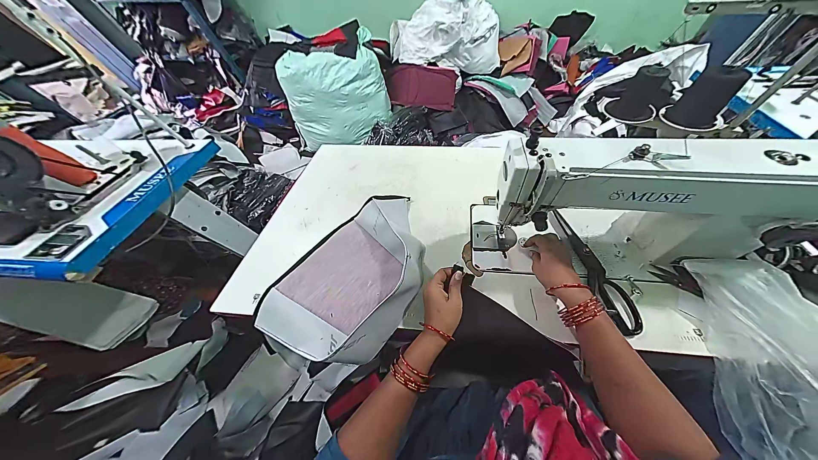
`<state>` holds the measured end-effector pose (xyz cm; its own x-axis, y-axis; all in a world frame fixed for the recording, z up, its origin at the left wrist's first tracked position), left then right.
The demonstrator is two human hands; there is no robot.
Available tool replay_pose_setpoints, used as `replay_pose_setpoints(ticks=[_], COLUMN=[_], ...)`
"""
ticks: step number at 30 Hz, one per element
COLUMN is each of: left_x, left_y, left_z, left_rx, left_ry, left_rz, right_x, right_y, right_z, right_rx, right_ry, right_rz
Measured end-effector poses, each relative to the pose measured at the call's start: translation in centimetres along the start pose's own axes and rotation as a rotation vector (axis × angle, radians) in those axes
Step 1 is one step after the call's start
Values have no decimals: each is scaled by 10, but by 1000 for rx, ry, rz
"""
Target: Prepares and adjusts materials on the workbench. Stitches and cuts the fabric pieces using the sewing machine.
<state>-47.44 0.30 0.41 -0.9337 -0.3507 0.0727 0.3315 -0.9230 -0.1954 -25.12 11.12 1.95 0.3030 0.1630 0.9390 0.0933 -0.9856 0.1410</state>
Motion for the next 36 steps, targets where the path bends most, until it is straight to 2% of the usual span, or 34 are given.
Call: replay_pose_setpoints(ticks=[2,6,13,19,24,29,31,36], left_x=[1,2,2,4,4,4,3,4], left_y=[1,3,2,2,2,1,1,1], left_z=[-1,-1,-3,-7,-7,-7,-7,-6], left_rx=[-10,-39,-42,-11,5,5,5,4], left_ry=[41,101,151,212,206,200,210,229], left_rz=[-7,-13,-7,-23,-38,-49,-51,-52], right_x=[4,23,28,24,38,56,58,30], right_y=[2,31,108,105,100,118,136,181], right_z=[4,27,90,97,110,121,120,110], right_rx=[49,126,7,-120,-224,-350,-260,218], right_ry=[-9,-111,13,29,-187,29,7,-137], right_rz=[45,254,413,180,44,-90,-49,81])
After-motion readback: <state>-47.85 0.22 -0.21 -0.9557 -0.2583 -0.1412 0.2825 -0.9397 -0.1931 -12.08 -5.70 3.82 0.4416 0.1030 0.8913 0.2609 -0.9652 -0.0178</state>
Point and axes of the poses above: each hand's wrist, its own y-axis away from the middle knuckle, its own x-axis out of the back of the hand, z = x × y, the point moved 7 cm from there along -y, towards the middle knuckle, and after that the axes turned 10 degrees about y, right-handed, at the moved point
